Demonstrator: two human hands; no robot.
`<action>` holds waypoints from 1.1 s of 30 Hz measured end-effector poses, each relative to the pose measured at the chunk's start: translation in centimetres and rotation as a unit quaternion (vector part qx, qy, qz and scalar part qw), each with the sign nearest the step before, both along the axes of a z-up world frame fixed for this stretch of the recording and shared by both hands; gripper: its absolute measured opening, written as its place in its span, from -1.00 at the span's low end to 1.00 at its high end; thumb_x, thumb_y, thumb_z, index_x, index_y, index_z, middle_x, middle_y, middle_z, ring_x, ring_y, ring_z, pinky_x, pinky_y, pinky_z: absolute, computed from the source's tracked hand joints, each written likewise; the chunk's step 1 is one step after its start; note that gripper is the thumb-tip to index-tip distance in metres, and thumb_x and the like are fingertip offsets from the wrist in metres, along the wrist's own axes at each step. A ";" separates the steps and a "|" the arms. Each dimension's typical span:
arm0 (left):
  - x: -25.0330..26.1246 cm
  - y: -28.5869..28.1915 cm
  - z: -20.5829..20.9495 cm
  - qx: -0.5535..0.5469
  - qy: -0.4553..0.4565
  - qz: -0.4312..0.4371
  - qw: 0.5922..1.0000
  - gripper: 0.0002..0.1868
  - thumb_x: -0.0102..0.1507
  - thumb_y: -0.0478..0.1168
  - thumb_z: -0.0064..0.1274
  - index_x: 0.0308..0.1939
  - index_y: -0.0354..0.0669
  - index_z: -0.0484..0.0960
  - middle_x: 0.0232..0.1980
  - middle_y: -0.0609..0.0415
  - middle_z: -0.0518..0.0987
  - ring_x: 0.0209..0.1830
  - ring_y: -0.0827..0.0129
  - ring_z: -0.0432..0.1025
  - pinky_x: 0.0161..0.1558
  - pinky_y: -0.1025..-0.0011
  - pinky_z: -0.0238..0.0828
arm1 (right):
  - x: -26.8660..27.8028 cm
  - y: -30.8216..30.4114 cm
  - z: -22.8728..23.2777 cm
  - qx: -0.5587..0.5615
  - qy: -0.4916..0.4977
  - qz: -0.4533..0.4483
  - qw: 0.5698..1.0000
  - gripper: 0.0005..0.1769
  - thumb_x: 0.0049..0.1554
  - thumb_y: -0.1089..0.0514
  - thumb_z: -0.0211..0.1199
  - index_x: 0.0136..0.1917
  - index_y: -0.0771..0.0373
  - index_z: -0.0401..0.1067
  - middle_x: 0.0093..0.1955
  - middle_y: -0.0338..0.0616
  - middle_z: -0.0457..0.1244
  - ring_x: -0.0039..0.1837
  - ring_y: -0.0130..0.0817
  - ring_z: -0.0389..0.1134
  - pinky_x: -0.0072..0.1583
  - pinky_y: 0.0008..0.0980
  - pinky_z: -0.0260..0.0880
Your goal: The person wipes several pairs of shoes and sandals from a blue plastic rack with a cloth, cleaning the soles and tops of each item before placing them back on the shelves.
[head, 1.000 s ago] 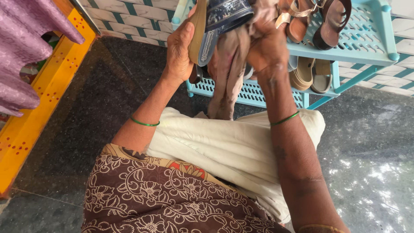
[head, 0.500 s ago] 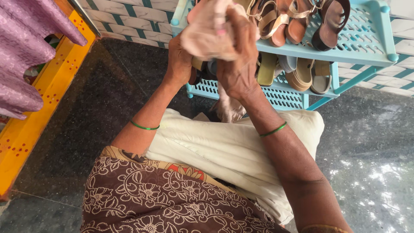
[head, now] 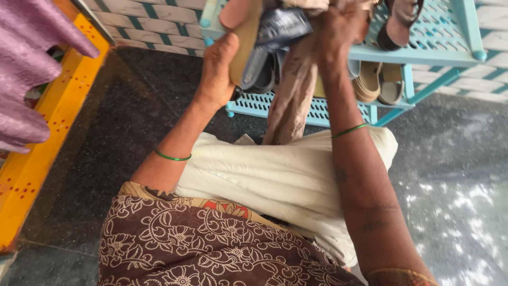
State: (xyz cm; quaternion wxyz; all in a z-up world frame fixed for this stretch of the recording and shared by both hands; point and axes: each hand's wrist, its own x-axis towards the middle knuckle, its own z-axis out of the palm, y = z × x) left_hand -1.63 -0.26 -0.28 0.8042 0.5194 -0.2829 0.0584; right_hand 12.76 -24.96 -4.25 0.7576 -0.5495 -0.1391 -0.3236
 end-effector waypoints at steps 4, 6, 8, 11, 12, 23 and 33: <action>0.7 0.4 -0.2 -0.075 0.046 -0.007 0.996 -0.33 0.43 0.20 0.02 0.38 -0.27 0.43 0.18 0.08 0.58 0.15 0.41 0.52 0.15 0.37 0.57 | -4.7 4.4 -1.1 0.062 0.084 0.230 0.968 -0.90 0.30 0.28 0.04 0.07 0.33 0.34 -0.10 -0.14 0.29 -0.10 -0.37 0.31 -0.08 -0.35 0.39; 1.3 0.6 -0.4 -0.143 0.040 -0.017 0.989 -0.32 0.46 0.21 -0.01 0.44 -0.21 0.34 0.31 0.14 0.49 0.35 0.43 0.43 0.33 0.38 0.50 | -8.8 7.1 -1.0 0.133 0.117 0.312 0.933 -0.85 0.30 0.28 0.00 0.07 0.41 0.31 -0.06 -0.04 0.35 -0.06 -0.31 0.40 -0.02 -0.30 0.49; 1.4 0.8 -0.7 -0.138 0.026 -0.017 0.990 -0.27 0.41 0.26 0.00 0.43 -0.20 0.34 0.32 0.13 0.48 0.38 0.42 0.42 0.40 0.34 0.48 | -11.7 8.7 -0.7 0.041 0.073 0.346 0.934 -0.52 0.13 0.44 0.01 0.33 0.35 0.25 0.07 -0.04 0.35 0.00 -0.32 0.44 0.13 -0.30 0.58; 2.1 0.7 -0.9 -0.079 -0.042 0.019 0.996 -0.22 0.35 0.33 0.07 0.39 -0.19 0.37 0.31 0.12 0.48 0.35 0.43 0.42 0.42 0.32 0.47 | -12.3 9.1 -0.3 0.046 0.094 0.263 0.959 -0.62 0.27 0.48 0.04 0.35 0.45 0.25 0.19 -0.07 0.32 0.13 -0.39 0.38 0.19 -0.38 0.45; 2.4 0.7 -0.9 -0.022 -0.095 0.055 0.994 -0.20 0.34 0.35 0.12 0.37 -0.19 0.39 0.28 0.12 0.50 0.30 0.45 0.44 0.37 0.34 0.48 | -12.3 8.9 -0.1 0.044 0.093 0.264 0.959 -0.62 0.27 0.48 0.04 0.35 0.45 0.25 0.19 -0.07 0.32 0.13 -0.39 0.38 0.19 -0.38 0.45; 0.2 -1.1 2.4 -0.078 -0.010 0.000 0.997 -0.49 0.35 -0.07 0.17 0.26 -0.32 0.45 0.13 0.03 0.57 0.14 0.37 0.50 0.27 0.31 0.51 | -14.6 6.3 1.2 -0.162 -0.006 0.052 0.985 -0.63 0.18 0.53 0.05 0.25 0.41 0.31 0.19 -0.10 0.31 0.23 -0.31 0.41 0.29 -0.35 0.44; 7.7 -1.9 0.5 -0.131 0.029 -0.038 0.990 -0.63 0.42 -0.01 0.04 0.08 -0.27 0.54 0.01 0.05 0.60 0.01 0.33 0.53 0.09 0.25 0.51 | -18.6 4.2 5.1 -0.499 -0.049 0.102 0.859 -0.55 -0.18 0.42 0.26 0.05 0.34 0.49 0.24 0.18 0.26 0.19 0.02 0.39 0.15 -0.14 0.50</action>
